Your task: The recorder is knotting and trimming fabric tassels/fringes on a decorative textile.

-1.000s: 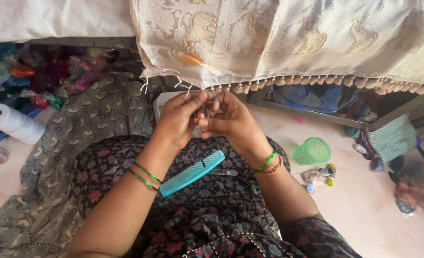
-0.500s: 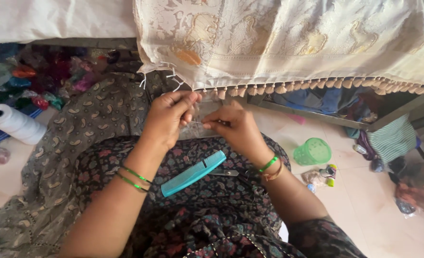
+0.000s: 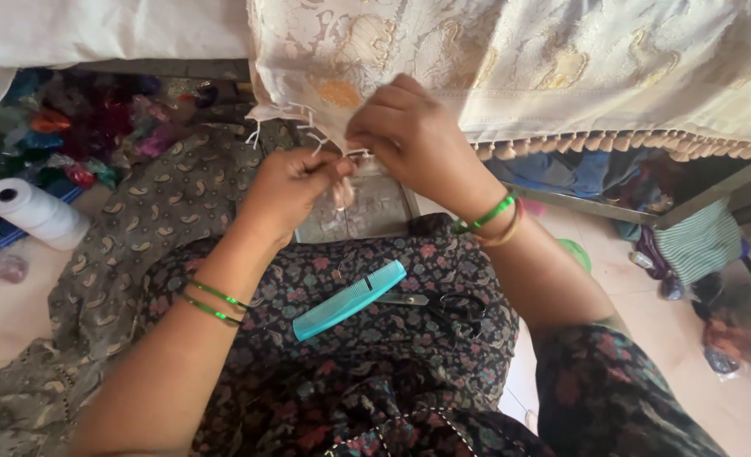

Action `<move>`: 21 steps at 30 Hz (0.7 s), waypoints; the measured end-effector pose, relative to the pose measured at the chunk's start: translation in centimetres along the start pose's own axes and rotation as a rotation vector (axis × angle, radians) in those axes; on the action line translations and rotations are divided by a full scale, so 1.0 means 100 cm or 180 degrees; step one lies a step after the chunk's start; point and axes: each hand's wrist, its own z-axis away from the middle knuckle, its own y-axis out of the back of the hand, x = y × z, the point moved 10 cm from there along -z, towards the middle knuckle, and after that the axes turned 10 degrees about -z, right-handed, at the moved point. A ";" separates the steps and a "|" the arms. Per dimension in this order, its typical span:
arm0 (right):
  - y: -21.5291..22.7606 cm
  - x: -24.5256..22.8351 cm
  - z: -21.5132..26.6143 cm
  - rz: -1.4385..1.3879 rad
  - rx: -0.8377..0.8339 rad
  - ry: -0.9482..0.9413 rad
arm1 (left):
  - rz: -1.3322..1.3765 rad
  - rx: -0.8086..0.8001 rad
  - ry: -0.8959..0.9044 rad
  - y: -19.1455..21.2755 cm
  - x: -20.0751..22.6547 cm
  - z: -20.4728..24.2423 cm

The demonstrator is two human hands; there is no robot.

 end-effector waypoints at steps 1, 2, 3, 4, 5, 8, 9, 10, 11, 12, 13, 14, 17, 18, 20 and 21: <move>-0.003 0.001 -0.003 0.0004 0.0005 -0.0003 | -0.0002 -0.0007 -0.0002 -0.002 -0.002 0.001; -0.008 -0.001 -0.006 -0.0155 -0.0070 0.0116 | 0.0070 0.0068 0.0055 -0.002 -0.006 0.003; -0.013 -0.004 -0.010 -0.0314 -0.0144 0.0240 | 0.0139 0.0144 0.0110 -0.001 -0.010 0.004; -0.016 -0.004 -0.013 -0.0309 -0.0136 0.0241 | 0.0134 0.0139 0.0104 -0.004 -0.006 0.006; -0.023 -0.008 -0.016 -0.0210 -0.0276 0.0344 | 0.0329 0.0232 0.0079 -0.004 -0.003 0.009; -0.035 -0.008 -0.024 -0.0049 -0.0420 0.0368 | 0.0225 0.0518 0.0071 -0.001 0.000 0.016; -0.038 -0.005 -0.027 0.0014 -0.0427 0.0284 | -0.0070 0.0707 0.0093 0.004 0.000 0.020; -0.041 -0.002 -0.028 0.0009 -0.0426 0.0287 | -0.0073 0.0711 0.0096 0.004 -0.001 0.019; -0.042 0.004 -0.029 0.0095 -0.0362 0.0234 | 0.0071 0.0746 0.0085 0.004 -0.002 0.018; -0.043 0.009 -0.031 0.0181 -0.0298 0.0181 | 0.0215 0.0780 0.0074 0.005 -0.002 0.018; -0.046 0.012 -0.029 0.0177 -0.0292 0.0181 | 0.0208 0.0779 0.0075 0.005 0.005 0.019; -0.047 0.020 -0.029 0.0404 -0.0227 0.0036 | -0.0308 0.1050 -0.0065 0.013 0.019 0.023; -0.053 0.034 -0.026 0.0780 -0.0208 -0.0212 | -0.1813 0.1648 -0.1101 0.016 0.074 0.042; -0.057 0.039 -0.025 0.0931 -0.0268 -0.0311 | -0.2788 0.1917 -0.2017 0.000 0.105 0.061; -0.056 0.038 -0.022 0.0908 -0.0368 -0.0380 | -0.2906 0.1882 -0.1980 -0.008 0.110 0.057; -0.058 0.040 -0.019 0.0893 -0.0475 -0.0451 | -0.3011 0.1849 -0.1945 -0.013 0.112 0.055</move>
